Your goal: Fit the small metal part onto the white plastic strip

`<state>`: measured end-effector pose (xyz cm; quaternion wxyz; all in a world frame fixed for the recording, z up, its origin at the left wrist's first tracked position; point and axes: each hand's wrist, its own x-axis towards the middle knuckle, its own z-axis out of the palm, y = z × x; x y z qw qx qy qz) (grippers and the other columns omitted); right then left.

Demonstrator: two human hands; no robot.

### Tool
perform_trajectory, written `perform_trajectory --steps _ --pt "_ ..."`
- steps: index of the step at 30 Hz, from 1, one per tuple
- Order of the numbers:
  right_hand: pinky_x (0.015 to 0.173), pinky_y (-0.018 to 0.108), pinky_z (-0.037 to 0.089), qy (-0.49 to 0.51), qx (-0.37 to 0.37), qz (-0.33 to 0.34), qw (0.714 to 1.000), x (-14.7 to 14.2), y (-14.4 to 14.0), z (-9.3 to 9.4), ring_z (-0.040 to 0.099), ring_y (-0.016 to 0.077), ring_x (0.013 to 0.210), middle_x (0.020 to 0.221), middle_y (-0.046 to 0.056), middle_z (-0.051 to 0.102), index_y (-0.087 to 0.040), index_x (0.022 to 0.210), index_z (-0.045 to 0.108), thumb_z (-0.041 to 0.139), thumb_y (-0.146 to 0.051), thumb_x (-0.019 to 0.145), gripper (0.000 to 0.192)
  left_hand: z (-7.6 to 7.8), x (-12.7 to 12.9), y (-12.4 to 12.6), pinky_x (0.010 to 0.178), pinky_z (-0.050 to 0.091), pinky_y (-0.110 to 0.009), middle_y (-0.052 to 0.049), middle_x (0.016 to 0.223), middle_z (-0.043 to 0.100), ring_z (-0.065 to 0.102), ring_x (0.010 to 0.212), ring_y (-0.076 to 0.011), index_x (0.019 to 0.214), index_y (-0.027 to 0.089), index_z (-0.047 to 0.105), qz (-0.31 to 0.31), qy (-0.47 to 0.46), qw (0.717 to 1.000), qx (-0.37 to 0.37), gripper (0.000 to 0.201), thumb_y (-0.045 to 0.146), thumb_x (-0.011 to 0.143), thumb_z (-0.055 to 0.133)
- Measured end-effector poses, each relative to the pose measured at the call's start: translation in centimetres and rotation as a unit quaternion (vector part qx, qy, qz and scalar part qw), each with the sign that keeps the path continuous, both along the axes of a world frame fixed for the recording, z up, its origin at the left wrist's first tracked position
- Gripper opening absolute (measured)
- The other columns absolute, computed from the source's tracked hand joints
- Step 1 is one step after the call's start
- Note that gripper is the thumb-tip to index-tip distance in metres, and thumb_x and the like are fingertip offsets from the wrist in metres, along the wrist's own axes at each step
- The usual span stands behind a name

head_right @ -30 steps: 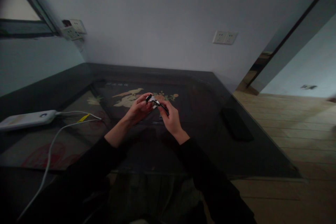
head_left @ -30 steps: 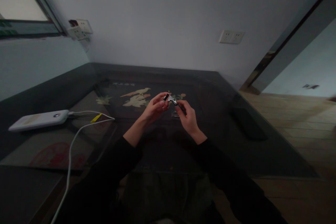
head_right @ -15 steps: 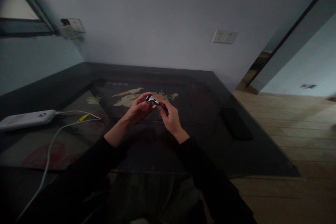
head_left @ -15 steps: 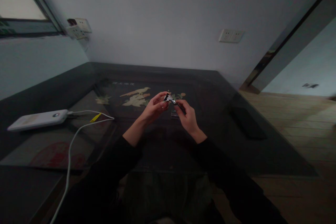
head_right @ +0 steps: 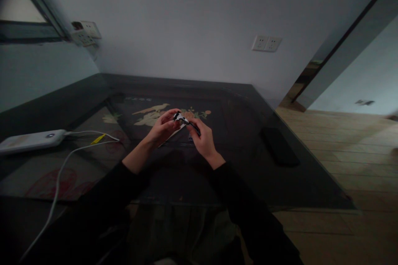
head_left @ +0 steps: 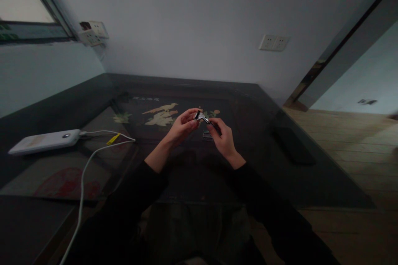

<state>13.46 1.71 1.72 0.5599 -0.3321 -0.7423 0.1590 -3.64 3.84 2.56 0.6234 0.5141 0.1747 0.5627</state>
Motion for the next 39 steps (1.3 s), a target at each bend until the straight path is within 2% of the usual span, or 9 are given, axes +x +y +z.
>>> perform_trajectory --steps 10,15,24,39 --pt "0.074 0.031 0.05 -0.013 0.006 -0.002 1.0 0.1 0.1 0.0 0.064 0.018 0.081 0.094 0.005 0.068 -0.02 0.101 0.061 0.052 -0.029 0.091 0.016 -0.1 -0.1 0.1 0.069 0.047 -0.019 0.0 0.088 0.064 0.059 0.075 -0.0089 0.104 0.021 0.063 0.014 0.01 1.0 0.005 0.048 0.031 0.062 0.082" --pt "0.076 0.032 0.051 -0.026 0.017 -0.002 1.0 0.3 0.2 0.0 0.064 0.018 0.084 0.095 0.005 0.069 -0.021 0.103 0.061 0.051 -0.028 0.092 0.017 0.1 -0.2 -0.1 0.074 0.046 -0.022 -0.001 0.089 0.065 0.06 0.079 -0.0113 0.107 0.02 0.063 0.042 0.039 0.998 0.021 0.049 0.029 0.062 0.082" --pt "0.083 0.039 0.052 -0.06 0.053 -0.01 0.997 0.8 0.6 0.0 0.065 0.0209 0.093 0.103 0.007 0.069 -0.023 0.109 0.062 0.051 -0.028 0.092 0.02 0.1 -0.7 0.2 0.072 0.046 -0.022 0.001 0.078 0.06 0.056 0.071 -0.0099 0.108 0.02 0.066 0.094 0.105 0.988 0.07 0.048 0.027 0.062 0.081" --pt "0.08 0.038 0.052 -0.076 0.08 -0.018 0.994 1.3 1.1 -0.2 0.065 0.0212 0.091 0.099 0.007 0.07 -0.023 0.113 0.063 0.048 -0.029 0.094 0.024 0.2 -0.7 0.1 0.059 0.04 -0.02 0.003 0.068 0.053 0.046 0.06 -0.0081 0.11 0.02 0.067 0.103 0.133 0.981 0.101 0.048 0.027 0.064 0.08"
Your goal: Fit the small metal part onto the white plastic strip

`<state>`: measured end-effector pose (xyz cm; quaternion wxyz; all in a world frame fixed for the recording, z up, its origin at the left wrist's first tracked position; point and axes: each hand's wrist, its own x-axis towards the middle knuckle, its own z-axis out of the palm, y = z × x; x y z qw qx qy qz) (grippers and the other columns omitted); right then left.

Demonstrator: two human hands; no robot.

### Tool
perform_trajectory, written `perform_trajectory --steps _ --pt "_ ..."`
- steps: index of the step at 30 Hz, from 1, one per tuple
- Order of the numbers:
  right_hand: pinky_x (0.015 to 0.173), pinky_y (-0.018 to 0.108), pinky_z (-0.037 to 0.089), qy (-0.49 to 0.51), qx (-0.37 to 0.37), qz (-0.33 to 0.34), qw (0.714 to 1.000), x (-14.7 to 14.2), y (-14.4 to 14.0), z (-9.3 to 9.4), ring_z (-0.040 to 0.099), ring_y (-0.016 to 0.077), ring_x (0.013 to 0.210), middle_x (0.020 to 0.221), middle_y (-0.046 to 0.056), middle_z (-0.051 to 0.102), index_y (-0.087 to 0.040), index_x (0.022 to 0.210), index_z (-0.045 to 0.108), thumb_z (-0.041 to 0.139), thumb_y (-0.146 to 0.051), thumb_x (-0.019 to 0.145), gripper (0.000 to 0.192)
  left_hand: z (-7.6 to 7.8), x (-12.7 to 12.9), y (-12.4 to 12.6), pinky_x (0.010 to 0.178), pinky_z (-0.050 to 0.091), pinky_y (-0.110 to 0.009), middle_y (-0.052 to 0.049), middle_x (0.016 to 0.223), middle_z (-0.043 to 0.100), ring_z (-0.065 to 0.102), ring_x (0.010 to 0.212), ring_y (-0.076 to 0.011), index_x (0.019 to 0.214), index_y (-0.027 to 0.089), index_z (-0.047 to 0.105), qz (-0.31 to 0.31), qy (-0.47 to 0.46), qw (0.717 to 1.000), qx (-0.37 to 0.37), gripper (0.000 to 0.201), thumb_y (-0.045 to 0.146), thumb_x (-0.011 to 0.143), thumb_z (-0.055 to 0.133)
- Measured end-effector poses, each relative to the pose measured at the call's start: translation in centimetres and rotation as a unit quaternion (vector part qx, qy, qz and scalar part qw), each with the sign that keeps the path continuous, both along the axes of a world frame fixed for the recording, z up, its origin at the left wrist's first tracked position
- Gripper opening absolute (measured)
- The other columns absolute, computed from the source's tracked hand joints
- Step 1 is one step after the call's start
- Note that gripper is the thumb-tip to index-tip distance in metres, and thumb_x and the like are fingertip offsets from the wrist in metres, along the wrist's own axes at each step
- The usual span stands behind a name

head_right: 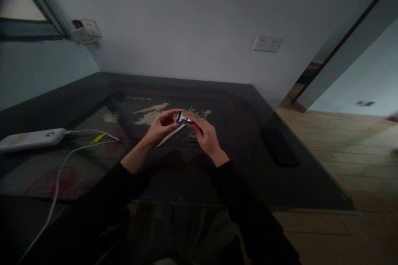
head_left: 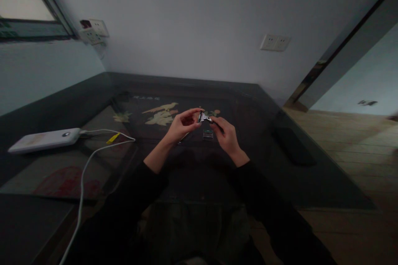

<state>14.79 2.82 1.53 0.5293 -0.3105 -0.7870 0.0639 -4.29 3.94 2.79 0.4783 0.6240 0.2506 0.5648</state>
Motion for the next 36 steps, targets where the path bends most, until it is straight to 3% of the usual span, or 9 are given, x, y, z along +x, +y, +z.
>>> perform_trajectory --steps 36 --pt "0.081 0.04 0.052 -0.013 0.001 0.0 1.0 0.28 0.22 -0.36 0.065 0.0212 0.092 0.101 0.006 0.07 -0.026 0.117 0.062 0.048 -0.027 0.094 0.027 0.29 0.06 -0.07 0.057 0.038 -0.022 0.005 0.063 0.053 0.046 0.057 -0.0078 0.105 0.021 0.071 0.002 -0.001 1.0 -0.014 0.046 0.023 0.06 0.082"
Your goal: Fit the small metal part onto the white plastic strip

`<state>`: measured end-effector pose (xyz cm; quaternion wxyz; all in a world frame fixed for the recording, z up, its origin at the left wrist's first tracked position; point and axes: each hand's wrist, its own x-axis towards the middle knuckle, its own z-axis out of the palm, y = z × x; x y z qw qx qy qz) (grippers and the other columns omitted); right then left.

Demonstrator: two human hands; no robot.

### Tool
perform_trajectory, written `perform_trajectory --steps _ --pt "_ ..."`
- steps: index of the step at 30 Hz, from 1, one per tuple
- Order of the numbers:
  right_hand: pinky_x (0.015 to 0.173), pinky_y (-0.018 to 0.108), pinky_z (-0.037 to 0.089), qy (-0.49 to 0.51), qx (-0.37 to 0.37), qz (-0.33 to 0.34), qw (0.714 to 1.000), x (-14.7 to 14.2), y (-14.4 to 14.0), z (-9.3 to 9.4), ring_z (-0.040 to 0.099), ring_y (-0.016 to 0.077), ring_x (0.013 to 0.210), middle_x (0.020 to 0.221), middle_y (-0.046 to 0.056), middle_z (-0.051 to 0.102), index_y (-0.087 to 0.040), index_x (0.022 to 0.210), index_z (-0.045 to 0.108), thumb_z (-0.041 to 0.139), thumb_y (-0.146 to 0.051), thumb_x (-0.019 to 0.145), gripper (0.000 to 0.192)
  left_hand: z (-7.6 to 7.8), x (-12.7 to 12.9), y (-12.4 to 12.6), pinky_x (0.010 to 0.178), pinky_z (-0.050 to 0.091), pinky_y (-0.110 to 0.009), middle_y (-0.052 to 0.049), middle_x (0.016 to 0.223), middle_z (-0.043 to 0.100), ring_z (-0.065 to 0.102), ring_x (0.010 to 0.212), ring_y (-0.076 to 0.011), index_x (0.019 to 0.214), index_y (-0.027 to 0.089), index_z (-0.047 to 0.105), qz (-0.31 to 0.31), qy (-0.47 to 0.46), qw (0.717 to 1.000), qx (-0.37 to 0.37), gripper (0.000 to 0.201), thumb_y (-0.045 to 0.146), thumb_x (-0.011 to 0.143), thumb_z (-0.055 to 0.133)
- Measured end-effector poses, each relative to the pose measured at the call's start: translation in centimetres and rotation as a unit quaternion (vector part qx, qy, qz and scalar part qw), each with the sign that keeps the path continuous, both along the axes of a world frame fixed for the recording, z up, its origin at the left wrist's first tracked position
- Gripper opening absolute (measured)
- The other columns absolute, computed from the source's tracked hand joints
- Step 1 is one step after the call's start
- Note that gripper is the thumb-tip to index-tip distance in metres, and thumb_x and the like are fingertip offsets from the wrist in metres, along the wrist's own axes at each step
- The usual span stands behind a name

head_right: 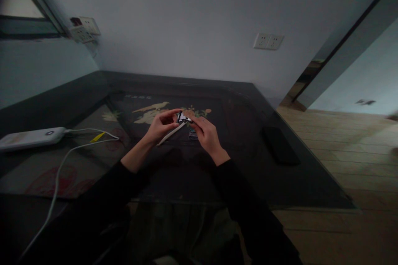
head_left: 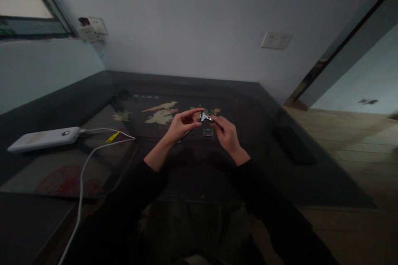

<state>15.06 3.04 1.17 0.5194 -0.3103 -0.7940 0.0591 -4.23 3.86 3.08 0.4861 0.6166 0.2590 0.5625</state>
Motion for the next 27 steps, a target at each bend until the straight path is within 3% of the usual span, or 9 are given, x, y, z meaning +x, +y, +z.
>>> perform_trajectory --steps 18,27 --pt "0.078 0.039 0.053 0.004 0.006 -0.014 1.0 -0.25 -0.06 -0.05 0.065 0.0212 0.088 0.097 0.007 0.07 -0.022 0.115 0.063 0.048 -0.024 0.094 0.026 -0.19 0.07 0.14 0.057 0.039 -0.02 0.004 0.064 0.053 0.046 0.058 -0.0074 0.106 0.021 0.071 0.024 0.01 1.0 0.006 0.045 0.023 0.062 0.081" --pt "0.081 0.039 0.053 0.012 -0.005 -0.012 1.0 -0.36 0.04 -0.13 0.066 0.0217 0.092 0.1 0.007 0.071 -0.022 0.113 0.064 0.049 -0.026 0.093 0.025 -0.66 0.4 0.35 0.064 0.042 -0.02 0.005 0.066 0.052 0.048 0.062 -0.0065 0.102 0.021 0.073 0.002 -0.055 0.998 -0.029 0.042 0.021 0.061 0.081"
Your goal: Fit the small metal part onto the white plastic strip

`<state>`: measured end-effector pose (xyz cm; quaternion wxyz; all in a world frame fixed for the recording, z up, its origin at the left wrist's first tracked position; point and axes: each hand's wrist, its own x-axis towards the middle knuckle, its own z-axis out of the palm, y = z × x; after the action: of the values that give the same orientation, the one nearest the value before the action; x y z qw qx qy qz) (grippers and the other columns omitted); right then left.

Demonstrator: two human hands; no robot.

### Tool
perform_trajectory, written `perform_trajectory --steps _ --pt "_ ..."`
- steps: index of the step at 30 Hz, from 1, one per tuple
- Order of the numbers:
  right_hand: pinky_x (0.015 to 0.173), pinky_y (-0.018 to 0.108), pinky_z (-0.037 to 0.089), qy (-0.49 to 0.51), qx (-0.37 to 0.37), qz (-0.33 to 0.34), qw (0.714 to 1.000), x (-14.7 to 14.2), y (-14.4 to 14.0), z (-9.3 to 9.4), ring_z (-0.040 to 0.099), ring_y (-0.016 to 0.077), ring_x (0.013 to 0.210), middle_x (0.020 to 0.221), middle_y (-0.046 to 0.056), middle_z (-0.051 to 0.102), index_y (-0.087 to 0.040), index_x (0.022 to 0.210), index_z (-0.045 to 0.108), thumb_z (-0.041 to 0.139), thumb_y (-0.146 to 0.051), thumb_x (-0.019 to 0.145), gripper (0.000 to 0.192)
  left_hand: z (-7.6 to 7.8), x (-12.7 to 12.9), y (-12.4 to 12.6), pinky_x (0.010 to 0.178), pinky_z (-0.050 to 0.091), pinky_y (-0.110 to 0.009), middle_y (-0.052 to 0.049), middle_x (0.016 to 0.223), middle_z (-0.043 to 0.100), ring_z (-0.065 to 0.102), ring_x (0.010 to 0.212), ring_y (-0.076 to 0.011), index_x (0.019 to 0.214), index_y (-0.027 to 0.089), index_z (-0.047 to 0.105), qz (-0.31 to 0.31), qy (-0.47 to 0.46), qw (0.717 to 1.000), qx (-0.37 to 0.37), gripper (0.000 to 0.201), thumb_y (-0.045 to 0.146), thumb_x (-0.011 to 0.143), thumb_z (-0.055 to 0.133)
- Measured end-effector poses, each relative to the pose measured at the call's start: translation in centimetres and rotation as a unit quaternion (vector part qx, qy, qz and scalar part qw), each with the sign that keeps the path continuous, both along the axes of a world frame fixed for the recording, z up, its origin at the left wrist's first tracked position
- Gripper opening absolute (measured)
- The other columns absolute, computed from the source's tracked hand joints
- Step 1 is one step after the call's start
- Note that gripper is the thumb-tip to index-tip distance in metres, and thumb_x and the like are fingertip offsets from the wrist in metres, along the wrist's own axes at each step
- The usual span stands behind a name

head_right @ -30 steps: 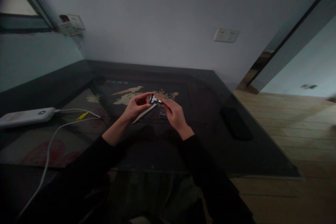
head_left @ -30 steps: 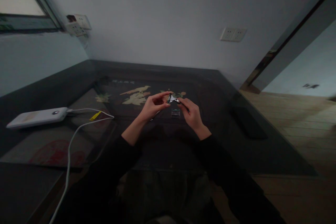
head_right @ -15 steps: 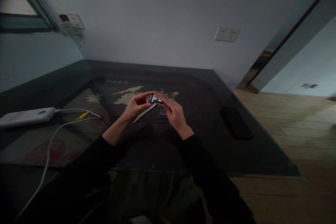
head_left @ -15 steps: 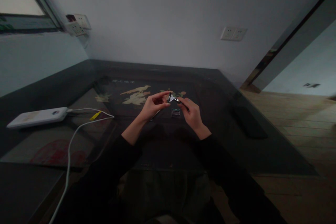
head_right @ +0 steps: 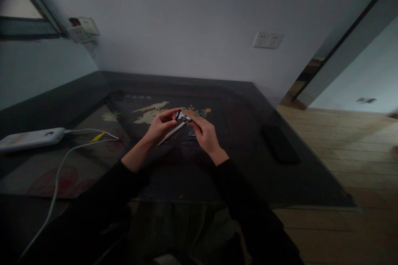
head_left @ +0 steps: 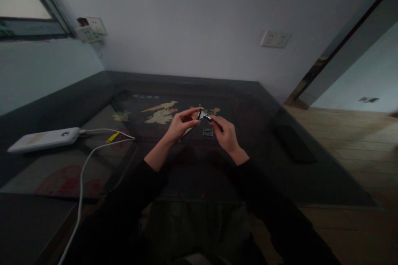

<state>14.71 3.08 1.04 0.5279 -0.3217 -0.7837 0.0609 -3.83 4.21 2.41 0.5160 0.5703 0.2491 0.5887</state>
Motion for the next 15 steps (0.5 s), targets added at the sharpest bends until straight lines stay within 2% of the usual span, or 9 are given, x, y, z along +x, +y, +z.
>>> perform_trajectory --steps 4,10,15 --pt "0.081 0.038 0.053 0.003 0.003 0.001 1.0 -0.08 -0.05 0.07 0.066 0.0216 0.093 0.101 0.008 0.071 -0.02 0.112 0.064 0.049 -0.026 0.093 0.025 0.02 0.0 -0.12 0.066 0.043 -0.02 0.004 0.068 0.053 0.05 0.064 -0.0064 0.104 0.021 0.072 -0.008 -0.004 1.0 -0.003 0.041 0.02 0.063 0.078" --pt "0.079 0.039 0.054 -0.002 0.01 -0.009 1.0 -0.21 -0.23 0.23 0.067 0.0217 0.09 0.099 0.008 0.071 -0.02 0.111 0.065 0.049 -0.026 0.093 0.025 0.11 0.05 -0.23 0.065 0.044 -0.022 0.002 0.069 0.054 0.05 0.066 -0.0089 0.106 0.018 0.07 0.017 0.012 1.0 -0.011 0.042 0.021 0.065 0.077" --pt "0.079 0.039 0.054 -0.014 0.016 -0.019 1.0 -0.17 -0.42 0.38 0.066 0.0215 0.09 0.1 0.008 0.071 -0.02 0.114 0.064 0.048 -0.026 0.094 0.026 0.06 0.02 -0.01 0.066 0.044 -0.021 0.004 0.068 0.053 0.05 0.064 -0.0069 0.105 0.02 0.07 0.0 0.003 1.0 0.004 0.042 0.02 0.064 0.078"
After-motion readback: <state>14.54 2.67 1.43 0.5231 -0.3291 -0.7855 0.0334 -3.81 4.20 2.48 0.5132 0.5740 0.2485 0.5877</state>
